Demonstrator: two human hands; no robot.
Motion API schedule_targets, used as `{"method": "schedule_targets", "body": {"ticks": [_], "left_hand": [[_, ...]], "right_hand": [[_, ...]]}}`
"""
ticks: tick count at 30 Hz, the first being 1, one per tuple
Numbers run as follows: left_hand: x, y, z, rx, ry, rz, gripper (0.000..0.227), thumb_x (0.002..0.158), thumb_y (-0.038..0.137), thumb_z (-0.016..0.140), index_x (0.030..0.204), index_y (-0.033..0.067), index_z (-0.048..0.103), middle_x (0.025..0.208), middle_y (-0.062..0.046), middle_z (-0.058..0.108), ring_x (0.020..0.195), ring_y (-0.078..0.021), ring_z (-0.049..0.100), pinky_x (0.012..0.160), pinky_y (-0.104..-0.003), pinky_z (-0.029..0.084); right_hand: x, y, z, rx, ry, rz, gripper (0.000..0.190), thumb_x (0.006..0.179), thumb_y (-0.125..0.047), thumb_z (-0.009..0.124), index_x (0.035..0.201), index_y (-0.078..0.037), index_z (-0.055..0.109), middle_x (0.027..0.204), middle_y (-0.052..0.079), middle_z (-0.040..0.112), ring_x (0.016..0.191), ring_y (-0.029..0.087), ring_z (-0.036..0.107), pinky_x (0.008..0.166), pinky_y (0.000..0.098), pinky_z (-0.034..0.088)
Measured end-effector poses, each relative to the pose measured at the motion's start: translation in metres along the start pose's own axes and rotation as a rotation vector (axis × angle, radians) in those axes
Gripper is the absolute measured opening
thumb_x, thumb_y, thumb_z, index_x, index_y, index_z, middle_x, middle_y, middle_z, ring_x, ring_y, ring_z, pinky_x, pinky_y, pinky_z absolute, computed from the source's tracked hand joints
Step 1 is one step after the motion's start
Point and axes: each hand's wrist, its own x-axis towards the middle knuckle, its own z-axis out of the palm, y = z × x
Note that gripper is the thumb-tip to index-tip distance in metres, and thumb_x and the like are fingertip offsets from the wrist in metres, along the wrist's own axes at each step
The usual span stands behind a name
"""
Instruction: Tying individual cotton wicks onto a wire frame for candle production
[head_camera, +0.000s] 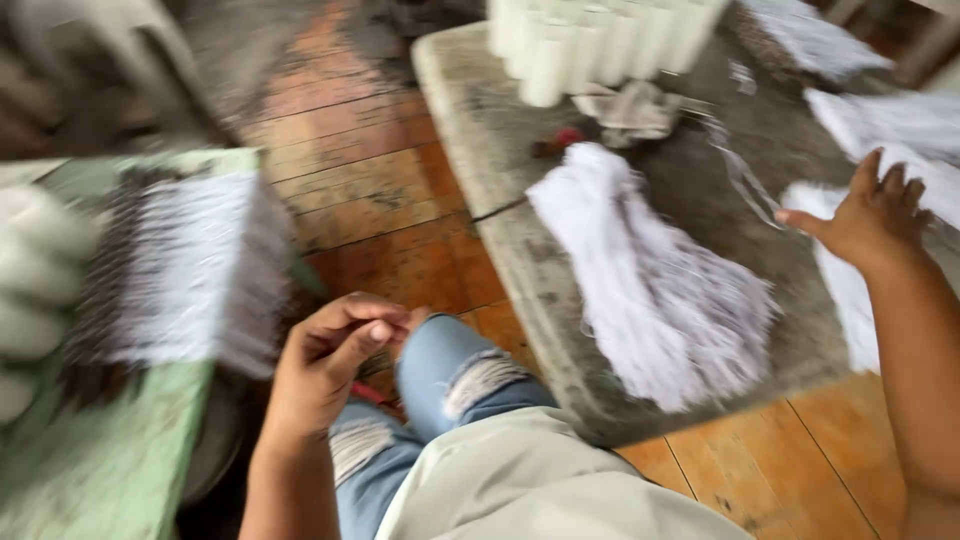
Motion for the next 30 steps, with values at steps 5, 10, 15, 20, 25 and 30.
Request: {"method": "schedule_targets", "body": {"ticks": [5,10,15,20,25,30], "left_hand": [[-0.043,-0.029,-0.023,-0.033,0.180,-0.180,0.016,0.092,0.014,0.073,0.103,0.0027,0.077,0.101,-0.008,0.078,0.092,-0.0142,0.072,0.086,-0.026,0.057],[-0.072,-0.031,-0.006,-0.176,0.234,-0.193,0.075,0.090,0.051,0.062,0.150,0.0167,0.034,0.157,0.000,0.029,0.139,-0.0244,0.044,0.098,-0.041,0.055],[-0.074,-0.049,0.010,-0.188,0.291,-0.147,0.096,0.088,0.066,0.057,0.162,0.0243,0.012,0.174,0.002,-0.002,0.156,-0.0348,0.027,0.104,-0.050,0.048],[-0.074,-0.069,0.014,-0.078,0.379,0.029,0.077,0.097,0.055,0.053,0.160,0.0216,0.024,0.172,-0.008,0.005,0.156,-0.0411,0.023,0.111,-0.054,0.036],[-0.063,-0.091,0.024,0.015,0.452,0.173,0.064,0.103,0.047,0.050,0.158,0.0195,0.032,0.171,-0.016,0.011,0.156,-0.0458,0.020,0.117,-0.058,0.027],[-0.051,-0.111,0.030,0.114,0.485,0.300,0.052,0.109,0.038,0.048,0.157,0.0175,0.040,0.169,-0.024,0.016,0.156,-0.0505,0.017,0.122,-0.061,0.019]], "right_hand": [[-0.120,-0.171,0.012,0.449,-0.119,-1.186,0.080,0.082,-0.026,0.075,0.152,-0.003,0.044,0.159,0.014,0.044,0.144,0.026,0.042,0.117,0.0382,0.030],[-0.302,-0.271,0.021,0.584,-0.847,-1.667,0.103,0.083,-0.062,0.056,0.161,-0.016,0.006,0.170,0.014,-0.007,0.156,0.030,-0.003,0.123,0.0497,0.015],[-0.399,-0.299,0.092,0.956,-0.914,-1.628,0.106,0.093,-0.062,0.063,0.168,-0.022,-0.001,0.170,0.019,-0.013,0.155,0.035,-0.019,0.123,0.0546,-0.007],[-0.401,-0.306,0.115,1.319,-0.798,-1.673,0.086,0.102,-0.052,0.047,0.166,-0.005,0.013,0.173,0.014,0.004,0.159,0.032,0.002,0.126,0.0532,0.004],[-0.384,-0.305,0.146,1.371,-0.847,-1.611,0.083,0.104,-0.051,0.044,0.165,-0.004,0.011,0.173,0.015,0.003,0.158,0.033,-0.002,0.124,0.0557,0.000],[-0.373,-0.304,0.164,1.435,-0.891,-1.530,0.078,0.105,-0.044,0.044,0.165,-0.006,0.013,0.173,0.011,0.008,0.159,0.028,-0.001,0.125,0.0538,0.001]]}}
